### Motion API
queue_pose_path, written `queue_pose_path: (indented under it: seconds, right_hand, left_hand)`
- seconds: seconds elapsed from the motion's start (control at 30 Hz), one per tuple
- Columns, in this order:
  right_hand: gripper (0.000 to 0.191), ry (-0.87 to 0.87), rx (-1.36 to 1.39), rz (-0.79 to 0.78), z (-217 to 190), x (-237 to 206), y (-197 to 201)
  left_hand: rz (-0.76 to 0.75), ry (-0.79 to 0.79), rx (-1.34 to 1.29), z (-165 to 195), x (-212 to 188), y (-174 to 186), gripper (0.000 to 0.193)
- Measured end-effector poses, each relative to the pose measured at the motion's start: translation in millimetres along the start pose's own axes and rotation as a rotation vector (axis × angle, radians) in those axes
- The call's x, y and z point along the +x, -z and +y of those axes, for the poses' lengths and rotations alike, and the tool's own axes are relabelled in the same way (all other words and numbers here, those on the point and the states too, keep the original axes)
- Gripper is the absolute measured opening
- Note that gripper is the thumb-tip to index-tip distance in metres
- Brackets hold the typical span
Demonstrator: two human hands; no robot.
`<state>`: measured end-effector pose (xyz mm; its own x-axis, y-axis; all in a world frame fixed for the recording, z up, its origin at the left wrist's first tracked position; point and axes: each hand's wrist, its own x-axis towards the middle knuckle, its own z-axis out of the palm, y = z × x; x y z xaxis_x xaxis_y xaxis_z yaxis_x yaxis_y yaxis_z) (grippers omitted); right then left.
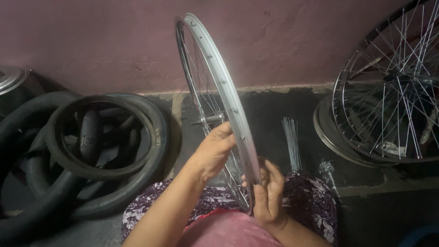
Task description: The person sits on the floor holding a bicycle rim with hub and laces spokes into it, threading each spoke through the hub flange and seating its end into the rim eyelets one at a time, rotating the wheel as they work around it.
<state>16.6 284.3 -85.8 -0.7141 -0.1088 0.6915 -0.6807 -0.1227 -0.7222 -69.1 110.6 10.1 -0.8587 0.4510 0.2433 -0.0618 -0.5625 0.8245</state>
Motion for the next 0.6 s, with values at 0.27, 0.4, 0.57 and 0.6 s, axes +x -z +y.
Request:
queue_pose_path:
  seconds: [0.27, 0.4, 0.57, 0.6]
  right_hand:
    - [0.056, -0.028, -0.067, -0.018, 11.0, -10.7, 4.7]
    - [0.055, -0.076, -0.146, -0.016, 17.3, -17.4, 8.2]
    - [0.055, -0.166, -0.083, 0.019, 20.4, -22.0, 11.9]
    - [0.056, -0.197, -0.066, 0.028, 20.2, -22.4, 12.5]
  left_hand:
    - [-0.072, 0.074, 0.049, 5.8, 2.9, 11.5, 0.029]
    - [0.005, 0.060, 0.144, 11.0, -1.7, 3.5, 0.035]
    - [0.331, -0.419, 0.329, 6.2, -9.6, -17.9, 0.029]
    - [0.407, -0.476, 0.347, 7.2, -7.4, -18.6, 0.027]
